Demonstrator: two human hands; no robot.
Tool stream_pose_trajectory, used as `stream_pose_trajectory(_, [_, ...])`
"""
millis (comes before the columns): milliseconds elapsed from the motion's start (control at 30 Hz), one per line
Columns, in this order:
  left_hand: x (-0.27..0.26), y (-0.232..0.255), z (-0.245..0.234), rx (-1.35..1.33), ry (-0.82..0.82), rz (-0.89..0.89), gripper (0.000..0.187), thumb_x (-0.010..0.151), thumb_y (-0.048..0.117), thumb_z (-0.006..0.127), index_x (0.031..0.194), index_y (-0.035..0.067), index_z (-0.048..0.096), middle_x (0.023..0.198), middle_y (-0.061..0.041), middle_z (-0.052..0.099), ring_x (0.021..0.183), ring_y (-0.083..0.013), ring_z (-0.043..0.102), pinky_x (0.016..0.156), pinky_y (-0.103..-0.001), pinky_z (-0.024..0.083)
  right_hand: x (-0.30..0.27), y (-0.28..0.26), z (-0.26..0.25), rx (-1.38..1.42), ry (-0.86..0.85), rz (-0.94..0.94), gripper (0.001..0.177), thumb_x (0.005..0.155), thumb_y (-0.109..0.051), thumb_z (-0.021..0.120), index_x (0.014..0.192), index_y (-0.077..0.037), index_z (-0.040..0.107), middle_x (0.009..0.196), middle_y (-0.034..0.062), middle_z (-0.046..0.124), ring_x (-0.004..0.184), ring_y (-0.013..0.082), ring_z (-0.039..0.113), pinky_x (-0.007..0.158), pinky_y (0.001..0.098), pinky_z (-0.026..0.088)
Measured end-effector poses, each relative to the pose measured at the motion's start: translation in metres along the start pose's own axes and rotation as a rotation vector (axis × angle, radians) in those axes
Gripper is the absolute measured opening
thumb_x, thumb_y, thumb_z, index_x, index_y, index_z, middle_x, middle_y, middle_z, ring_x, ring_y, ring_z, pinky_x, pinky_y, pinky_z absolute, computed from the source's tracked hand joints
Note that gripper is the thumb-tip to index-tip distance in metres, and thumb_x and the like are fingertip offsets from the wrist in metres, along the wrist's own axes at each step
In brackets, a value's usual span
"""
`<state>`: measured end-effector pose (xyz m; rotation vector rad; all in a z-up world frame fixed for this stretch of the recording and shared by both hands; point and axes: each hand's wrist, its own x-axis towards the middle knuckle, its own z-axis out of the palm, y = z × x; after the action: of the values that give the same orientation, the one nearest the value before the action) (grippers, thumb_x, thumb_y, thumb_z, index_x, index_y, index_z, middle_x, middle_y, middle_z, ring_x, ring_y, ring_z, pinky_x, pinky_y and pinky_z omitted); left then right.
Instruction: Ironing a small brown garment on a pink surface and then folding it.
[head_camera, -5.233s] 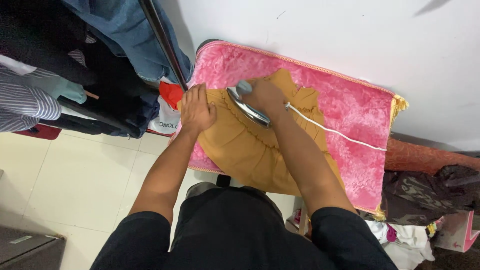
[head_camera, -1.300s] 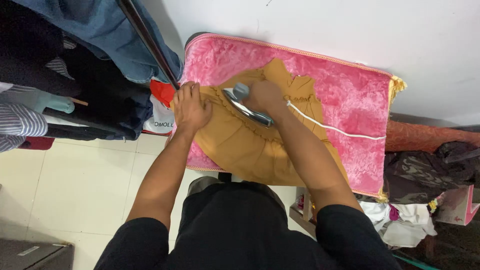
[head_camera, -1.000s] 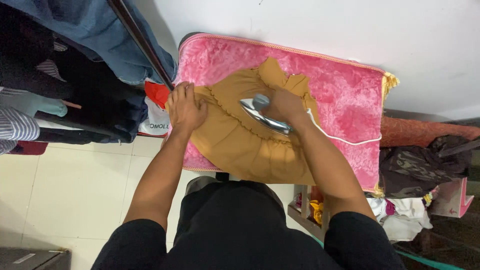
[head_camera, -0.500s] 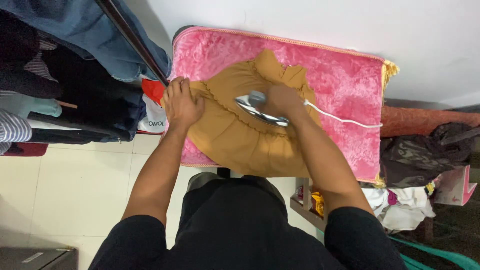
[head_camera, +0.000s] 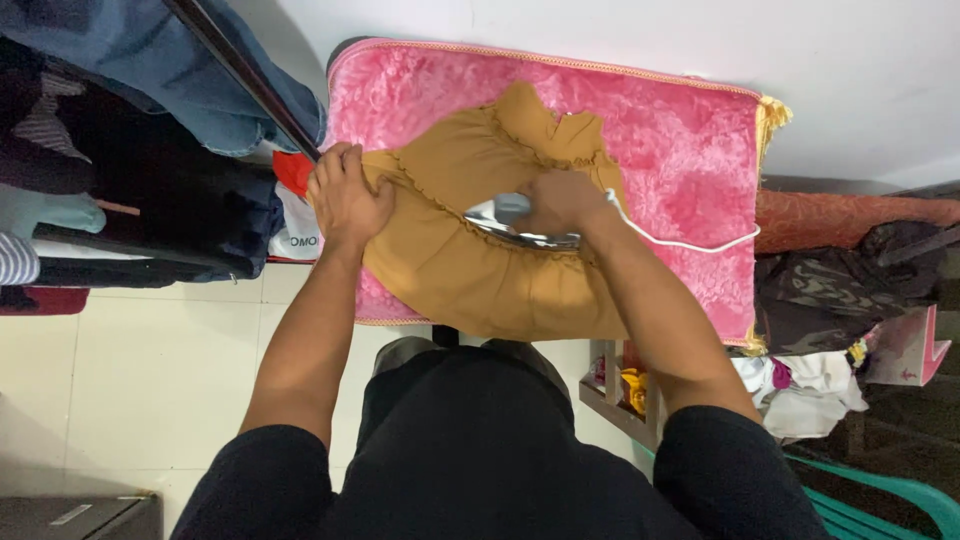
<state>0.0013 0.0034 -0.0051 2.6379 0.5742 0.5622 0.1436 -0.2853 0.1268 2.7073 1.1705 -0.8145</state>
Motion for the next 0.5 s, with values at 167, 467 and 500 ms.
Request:
stream_pose_trajectory(167, [0.000,-0.002,0.003,0.003,0.007,0.011,0.063,0.085,0.034,0.072,0.138,0.003,0.058,0.142,-0.015,0.052,0.135,-0.0341,0.043,0.113,-0.051,0.029,-0.037,0.038,0.004,0.006,-0.019,-0.006,0.056,0.070,-0.054,0.079,0.119,-0.026,0.076,0.101,0.0132,0.076,0.094,0.0348,0.071,0.083,0.0478,0.055])
stream_pose_trajectory(467, [-0.001,0.002,0.000,0.003,-0.012,0.001,0.063,0.086,0.034,0.072,0.138,0.003,0.057,0.142,-0.015,0.051,0.137,-0.0343,0.042,0.114,-0.052,0.027,-0.055,0.124,0.033,0.081,0.011,0.242,0.054,0.073,-0.050,0.083,0.121,-0.027,0.075,0.104,0.0114,0.078,0.096,0.0329,0.073,0.087,0.0461,0.055])
stream_pose_trajectory(500, [0.000,0.003,-0.002,0.004,-0.016,-0.009,0.063,0.085,0.034,0.072,0.137,0.003,0.057,0.142,-0.014,0.051,0.137,-0.0345,0.042,0.114,-0.052,0.026,-0.056,0.128,0.030,0.127,0.063,0.304,0.051,0.074,-0.047,0.083,0.120,-0.026,0.076,0.106,0.0120,0.077,0.098,0.0346,0.072,0.086,0.0475,0.055])
